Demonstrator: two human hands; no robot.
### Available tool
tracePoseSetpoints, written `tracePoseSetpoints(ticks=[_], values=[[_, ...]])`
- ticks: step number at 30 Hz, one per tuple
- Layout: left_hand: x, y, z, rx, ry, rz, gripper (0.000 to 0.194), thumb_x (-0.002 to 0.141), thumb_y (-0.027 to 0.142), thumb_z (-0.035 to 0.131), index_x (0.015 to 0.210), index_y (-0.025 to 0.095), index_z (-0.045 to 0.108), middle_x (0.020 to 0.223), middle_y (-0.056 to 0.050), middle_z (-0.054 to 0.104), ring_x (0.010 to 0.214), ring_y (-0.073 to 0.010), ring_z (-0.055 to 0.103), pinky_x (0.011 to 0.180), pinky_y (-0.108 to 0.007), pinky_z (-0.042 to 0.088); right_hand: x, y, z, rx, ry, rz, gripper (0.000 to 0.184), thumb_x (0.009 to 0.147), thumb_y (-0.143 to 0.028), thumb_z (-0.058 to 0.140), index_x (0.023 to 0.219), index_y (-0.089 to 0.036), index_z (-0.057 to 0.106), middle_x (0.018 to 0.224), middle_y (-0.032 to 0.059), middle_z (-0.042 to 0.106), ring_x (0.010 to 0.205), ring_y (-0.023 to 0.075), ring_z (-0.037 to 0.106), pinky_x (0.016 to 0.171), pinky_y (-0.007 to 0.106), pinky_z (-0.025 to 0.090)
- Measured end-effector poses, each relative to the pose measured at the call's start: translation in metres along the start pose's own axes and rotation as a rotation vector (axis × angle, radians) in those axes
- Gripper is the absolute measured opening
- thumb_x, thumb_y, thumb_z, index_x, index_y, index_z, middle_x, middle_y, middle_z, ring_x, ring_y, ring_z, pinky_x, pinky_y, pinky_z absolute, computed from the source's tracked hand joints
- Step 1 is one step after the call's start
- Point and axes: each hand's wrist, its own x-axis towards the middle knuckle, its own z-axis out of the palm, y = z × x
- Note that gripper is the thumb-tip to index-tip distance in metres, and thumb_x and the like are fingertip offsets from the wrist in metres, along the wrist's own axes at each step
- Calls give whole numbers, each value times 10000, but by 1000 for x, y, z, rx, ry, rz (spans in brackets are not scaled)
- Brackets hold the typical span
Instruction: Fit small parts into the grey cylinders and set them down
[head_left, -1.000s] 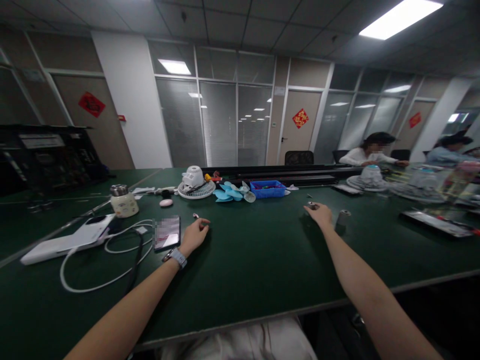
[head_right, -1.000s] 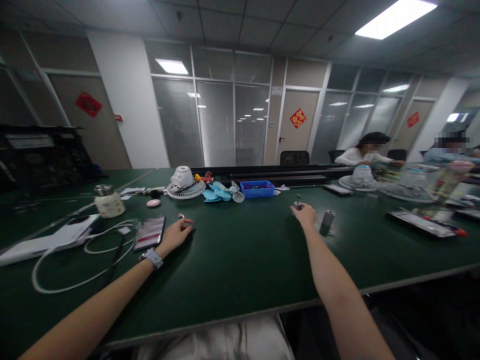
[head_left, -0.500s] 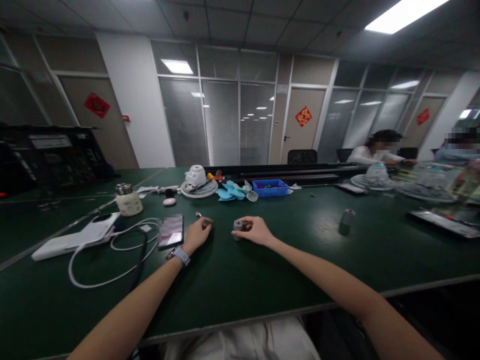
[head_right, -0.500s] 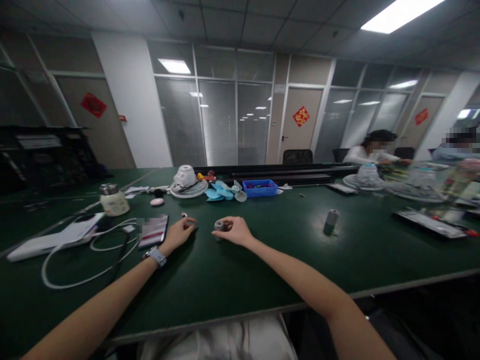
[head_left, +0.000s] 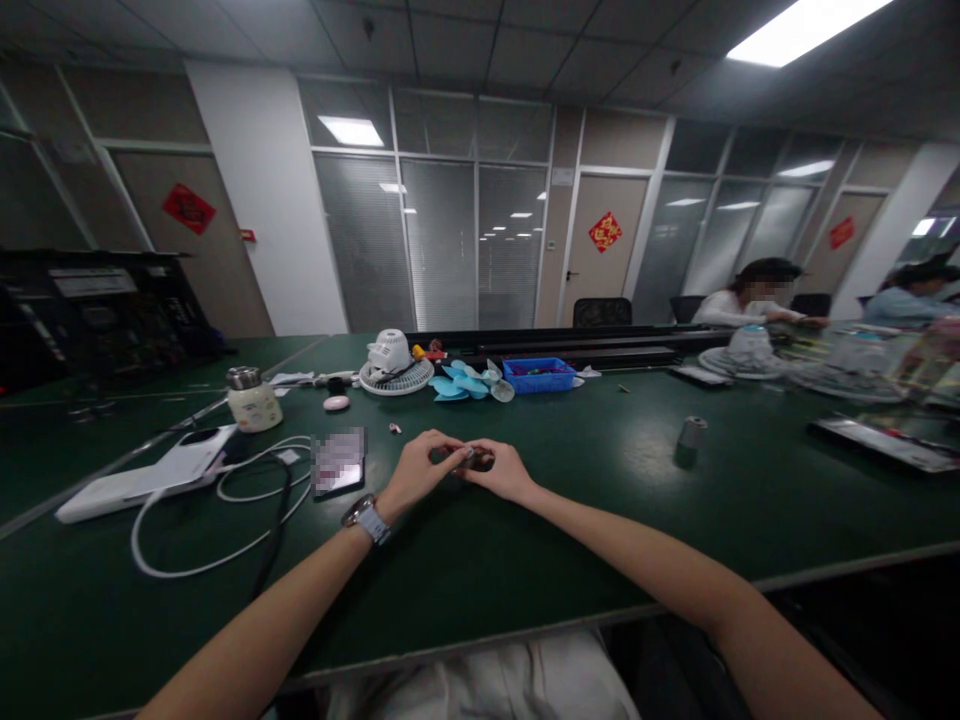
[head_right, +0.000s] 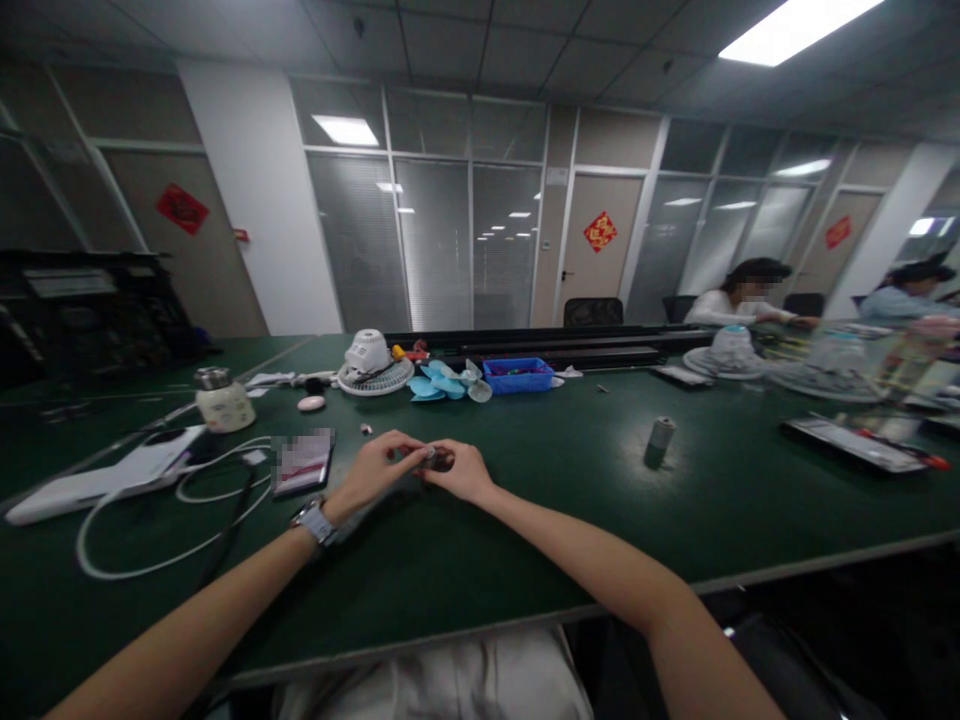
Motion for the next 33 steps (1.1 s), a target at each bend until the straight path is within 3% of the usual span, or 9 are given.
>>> tracePoseSetpoints(ticks=[8, 14, 20, 25, 29, 33], values=[[4, -7, 7, -4, 33, -62, 361, 777, 469, 571, 995, 212, 701, 852, -38, 667, 737, -148, 566, 665, -256, 429, 1, 3, 0, -38, 13, 13, 434, 641, -394, 724, 1014, -183, 651, 880, 36, 697, 759, 177, 652, 678, 284, 517], [8, -7, 12, 39, 35, -38, 309, 792, 451, 556, 914, 230, 734, 832, -35, 655, 731, -142, 562, 665, -255, 420, 1, 3, 0, -54, 10, -2, 440, 653, -408, 719, 1019, -172, 654, 866, 41, 696, 730, 171, 646, 653, 274, 506], [12, -7, -11, 6, 76, -91, 378, 794, 489, 533, 971, 215, 724, 922, -58, 681, 806, -161, 585, 692, -258, 435, 0, 0, -1, -66, 20, 38, 482, 627, -447, 741, 1026, -191, 655, 900, 45, 699, 742, 178, 646, 660, 284, 514], [13, -46, -36, -61, -175, -242, 371, 701, 487, 626, 916, 210, 745, 897, -44, 726, 836, -199, 626, 734, -267, 454, -1, -5, -1, -57, 12, 42, 489, 626, -467, 742, 1028, -200, 661, 938, 50, 698, 787, 185, 649, 690, 293, 523], [9, -67, -38, -90, -343, -320, 346, 634, 469, 673, 868, 229, 756, 827, -25, 735, 744, -187, 635, 656, -248, 457, -1, -4, -3, -59, 2, 35, 498, 629, -478, 736, 1042, -211, 656, 958, 46, 694, 823, 187, 652, 712, 300, 527], [7, -67, -35, -87, -326, -361, 296, 553, 450, 714, 765, 249, 763, 680, -1, 720, 659, -174, 622, 593, -231, 444, -1, -2, -4, -49, -2, 25, 487, 637, -472, 734, 1037, -205, 653, 961, 49, 694, 844, 188, 654, 742, 309, 530]])
